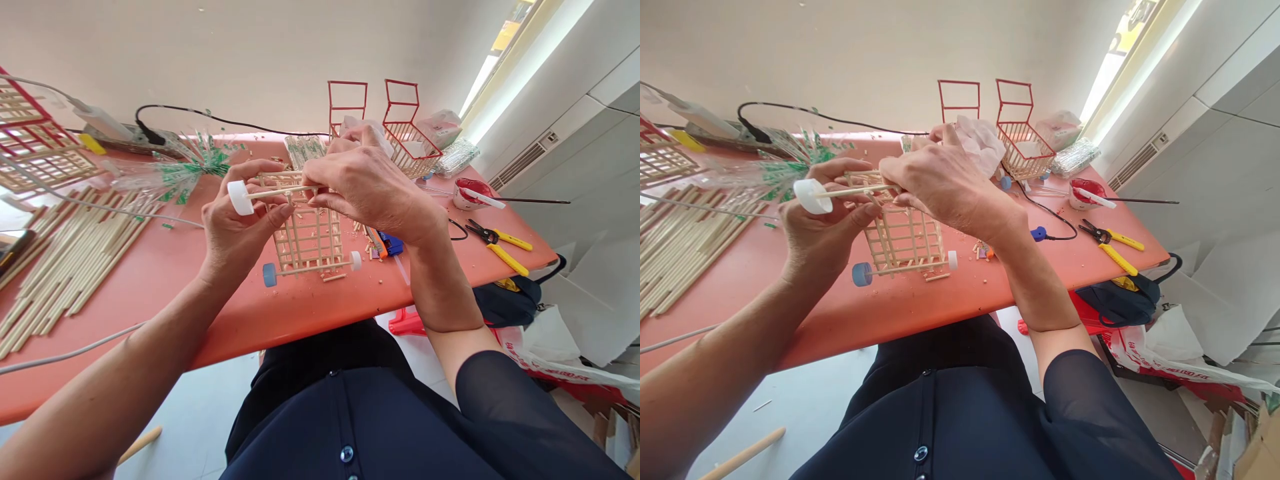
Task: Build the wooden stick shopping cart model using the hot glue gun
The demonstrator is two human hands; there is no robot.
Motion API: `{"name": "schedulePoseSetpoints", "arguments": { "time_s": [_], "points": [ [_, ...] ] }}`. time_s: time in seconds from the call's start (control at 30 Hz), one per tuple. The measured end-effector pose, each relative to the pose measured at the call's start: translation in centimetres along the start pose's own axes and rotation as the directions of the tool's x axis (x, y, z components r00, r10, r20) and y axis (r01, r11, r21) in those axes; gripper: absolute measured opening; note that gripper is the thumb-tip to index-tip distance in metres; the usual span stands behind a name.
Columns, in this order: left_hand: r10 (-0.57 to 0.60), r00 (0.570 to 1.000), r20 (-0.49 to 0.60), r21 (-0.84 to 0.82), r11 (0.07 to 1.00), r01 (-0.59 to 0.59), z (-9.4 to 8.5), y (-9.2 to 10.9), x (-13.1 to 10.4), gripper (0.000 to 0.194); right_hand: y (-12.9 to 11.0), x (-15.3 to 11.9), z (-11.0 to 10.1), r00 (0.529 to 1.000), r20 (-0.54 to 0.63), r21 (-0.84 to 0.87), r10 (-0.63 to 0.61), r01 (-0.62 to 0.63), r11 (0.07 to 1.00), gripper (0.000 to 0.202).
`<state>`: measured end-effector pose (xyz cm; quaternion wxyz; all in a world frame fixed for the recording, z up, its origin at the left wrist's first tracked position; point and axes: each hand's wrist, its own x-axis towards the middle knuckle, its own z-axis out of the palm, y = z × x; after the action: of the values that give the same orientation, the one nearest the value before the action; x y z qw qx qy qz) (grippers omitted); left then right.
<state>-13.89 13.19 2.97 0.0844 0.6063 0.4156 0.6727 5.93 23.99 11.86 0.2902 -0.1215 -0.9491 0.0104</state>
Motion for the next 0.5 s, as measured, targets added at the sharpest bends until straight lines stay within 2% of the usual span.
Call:
{"name": "schedulePoseSetpoints", "arguments": {
  "time_s": [0.13,0.3,0.4,0.5],
  "points": [
    [-0.001,1.000,-0.007,0.009,1.000,0.001,0.0,0.2,0.0,0.011,0.3,0.0,0.2,0.999,0.022,-0.002,-0.025,0.025,1.000,0.079],
    [-0.009,1.000,0.001,0.015,1.000,0.009,-0.2,-0.1,0.0,0.016,-0.1,0.1,-0.1,0.999,0.052,0.002,0.001,-0.001,1.000,0.077],
    [-0.025,1.000,-0.008,-0.015,1.000,0.025,-0.2,0.0,0.0,0.019,-1.1,0.2,-0.7,0.992,0.114,-0.017,0.057,-0.055,0.998,0.066],
    [-0.058,0.998,-0.008,-0.034,0.998,0.057,-0.1,0.2,0.0,0.021,-2.3,0.3,-1.6,0.969,0.197,-0.042,0.146,-0.140,0.989,0.047]
  ]
}}
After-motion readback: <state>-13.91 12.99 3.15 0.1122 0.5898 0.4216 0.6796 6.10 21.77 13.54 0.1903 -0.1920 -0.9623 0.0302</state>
